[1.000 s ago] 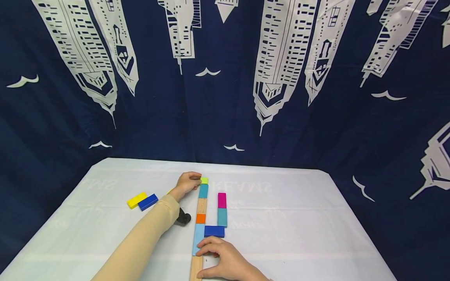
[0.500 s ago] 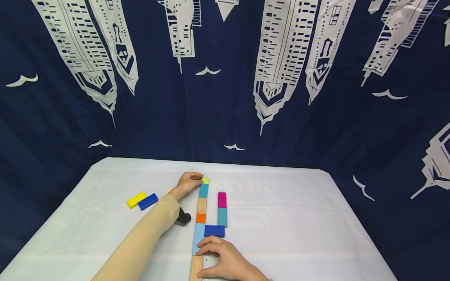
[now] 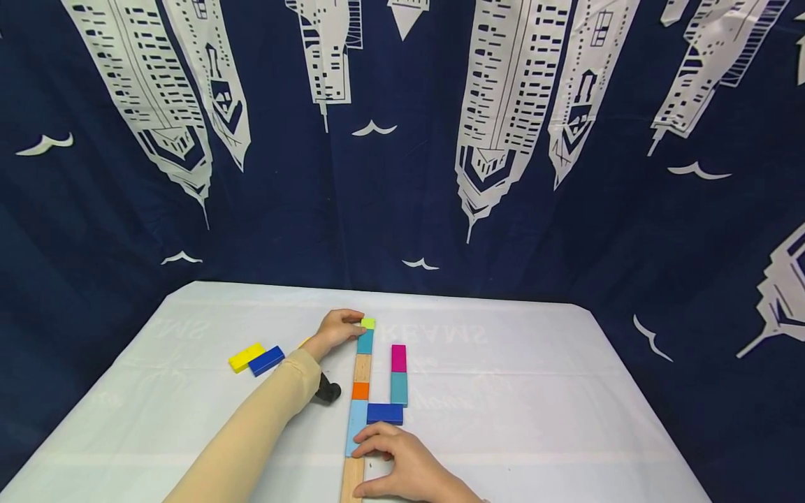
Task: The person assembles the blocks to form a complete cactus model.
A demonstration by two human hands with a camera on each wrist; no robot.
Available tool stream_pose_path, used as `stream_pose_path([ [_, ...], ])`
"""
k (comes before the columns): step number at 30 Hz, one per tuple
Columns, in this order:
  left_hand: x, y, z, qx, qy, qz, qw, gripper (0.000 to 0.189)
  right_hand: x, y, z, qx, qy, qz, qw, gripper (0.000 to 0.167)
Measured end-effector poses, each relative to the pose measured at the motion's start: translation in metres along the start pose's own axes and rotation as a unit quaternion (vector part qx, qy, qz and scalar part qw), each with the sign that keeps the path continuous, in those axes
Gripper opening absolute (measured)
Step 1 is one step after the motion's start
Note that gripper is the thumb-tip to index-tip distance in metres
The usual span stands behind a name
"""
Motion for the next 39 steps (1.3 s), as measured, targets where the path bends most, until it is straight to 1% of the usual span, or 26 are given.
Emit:
stream_pose_path([
  [3, 0.0009, -0.0006, -0.0010, 0.000, 0.004, -0.010, 0.9999, 0.035, 0.0009, 0.0002, -0.0004, -0.001, 0.003, 0.000, 1.0000, 0.037],
  [4, 0.0026, -0.0012, -0.0023, 0.001, 0.010, -0.007, 0.9999, 0.034, 0.0010, 0.0002, -0.0004, -0.001, 0.003, -0.001, 1.0000, 0.037],
  [8, 0.0027, -0.0016, -0.0018, 0.005, 0.018, 0.003, 0.9998, 0.030, 0.0011, 0.0001, -0.0002, 0.001, 0.000, -0.004, 1.0000, 0.037],
  [10, 0.0013, -0.0022, -0.0008, 0.011, 0.018, 0.008, 0.9997, 0.027, 0.0015, 0.0006, -0.0002, -0.001, 0.001, -0.001, 1.0000, 0.036],
  [11, -0.0003, -0.0022, 0.0002, 0.014, 0.013, 0.006, 0.9998, 0.026, 0.0016, 0.0007, -0.0003, -0.001, 0.001, 0.001, 1.0000, 0.036],
  [16, 0.0002, -0.0037, 0.0006, 0.034, 0.017, 0.022, 0.9990, 0.023, 0.0008, -0.0005, -0.0001, 0.002, 0.003, 0.003, 1.0000, 0.036],
  [19, 0.0000, -0.0040, 0.0018, 0.038, 0.019, 0.019, 0.9989, 0.023, 0.0001, -0.0010, 0.0003, 0.003, 0.002, 0.003, 1.0000, 0.036],
  [23, 0.0004, -0.0034, 0.0008, 0.032, 0.019, 0.013, 0.9992, 0.025, 0.0001, -0.0007, 0.0004, 0.003, 0.004, 0.003, 1.0000, 0.036],
  [32, 0.0008, -0.0024, -0.0002, 0.022, 0.021, 0.016, 0.9994, 0.025, 0.0028, 0.0004, -0.0002, 0.001, 0.015, 0.012, 0.9998, 0.037],
  [39, 0.0013, -0.0019, -0.0023, 0.016, 0.020, 0.012, 0.9996, 0.025, 0.0027, 0.0005, 0.0000, 0.002, 0.013, 0.011, 0.9998, 0.037],
])
Point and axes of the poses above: each hand's wrist, its own z-axis towards the middle knuckle, its own y-axis out of the palm, x = y × z, the point moved 10 cm from there along z, towards the middle knuckle, and after that the axes turned 5 degrees about -y, right-handed, at the moved point
